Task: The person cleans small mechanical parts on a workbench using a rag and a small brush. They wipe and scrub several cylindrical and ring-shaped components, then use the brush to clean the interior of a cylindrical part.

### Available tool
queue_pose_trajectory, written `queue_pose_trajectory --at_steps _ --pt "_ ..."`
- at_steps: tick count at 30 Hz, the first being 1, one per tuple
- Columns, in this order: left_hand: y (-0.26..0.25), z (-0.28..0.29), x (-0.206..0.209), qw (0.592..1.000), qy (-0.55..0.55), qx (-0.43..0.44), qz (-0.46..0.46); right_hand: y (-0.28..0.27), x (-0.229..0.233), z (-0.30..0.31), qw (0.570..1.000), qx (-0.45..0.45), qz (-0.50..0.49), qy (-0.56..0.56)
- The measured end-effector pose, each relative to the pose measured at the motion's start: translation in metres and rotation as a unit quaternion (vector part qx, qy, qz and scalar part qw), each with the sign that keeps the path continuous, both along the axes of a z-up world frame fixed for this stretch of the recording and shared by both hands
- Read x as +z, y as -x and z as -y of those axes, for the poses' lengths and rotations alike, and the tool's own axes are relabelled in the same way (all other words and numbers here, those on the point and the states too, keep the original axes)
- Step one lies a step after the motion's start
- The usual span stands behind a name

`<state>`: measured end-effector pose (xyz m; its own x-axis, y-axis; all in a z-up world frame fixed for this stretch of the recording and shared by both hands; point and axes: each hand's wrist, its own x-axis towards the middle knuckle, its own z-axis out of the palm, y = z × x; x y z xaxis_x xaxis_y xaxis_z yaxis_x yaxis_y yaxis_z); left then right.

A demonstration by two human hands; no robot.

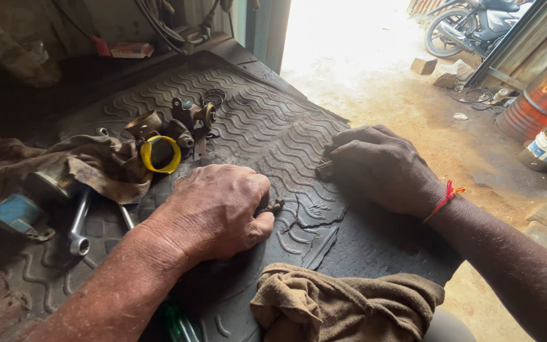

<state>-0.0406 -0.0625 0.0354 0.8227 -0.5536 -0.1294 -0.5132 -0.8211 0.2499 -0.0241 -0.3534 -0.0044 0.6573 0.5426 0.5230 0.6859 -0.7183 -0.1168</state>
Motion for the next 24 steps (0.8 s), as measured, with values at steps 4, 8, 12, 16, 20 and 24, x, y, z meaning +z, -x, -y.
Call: queue_pose_trajectory --at_steps 4,8,12,16,20,24 --pt "-0.003 -0.003 -0.005 1.000 0.012 -0.007 0.001 -0.002 0.000 0.001 0.999 0.021 -0.010 -0.021" --pt "-0.017 -0.020 -0.021 0.984 0.169 -0.009 0.049 0.000 0.011 -0.010 0.987 0.048 -0.093 -0.125" --pt "-0.028 -0.032 -0.035 0.940 0.307 0.104 0.110 0.008 0.031 -0.043 0.976 0.199 -0.060 -0.056" --pt "-0.033 -0.032 -0.048 0.905 0.353 0.106 0.212 0.009 0.025 -0.076 0.941 0.323 -0.044 0.092" --pt "-0.035 -0.039 -0.057 0.890 0.392 0.106 0.205 -0.050 0.028 -0.061 0.937 0.322 -0.077 0.112" --pt "-0.037 -0.038 -0.055 0.875 0.443 0.162 0.113 -0.082 0.049 -0.041 0.983 0.037 -0.068 0.164"
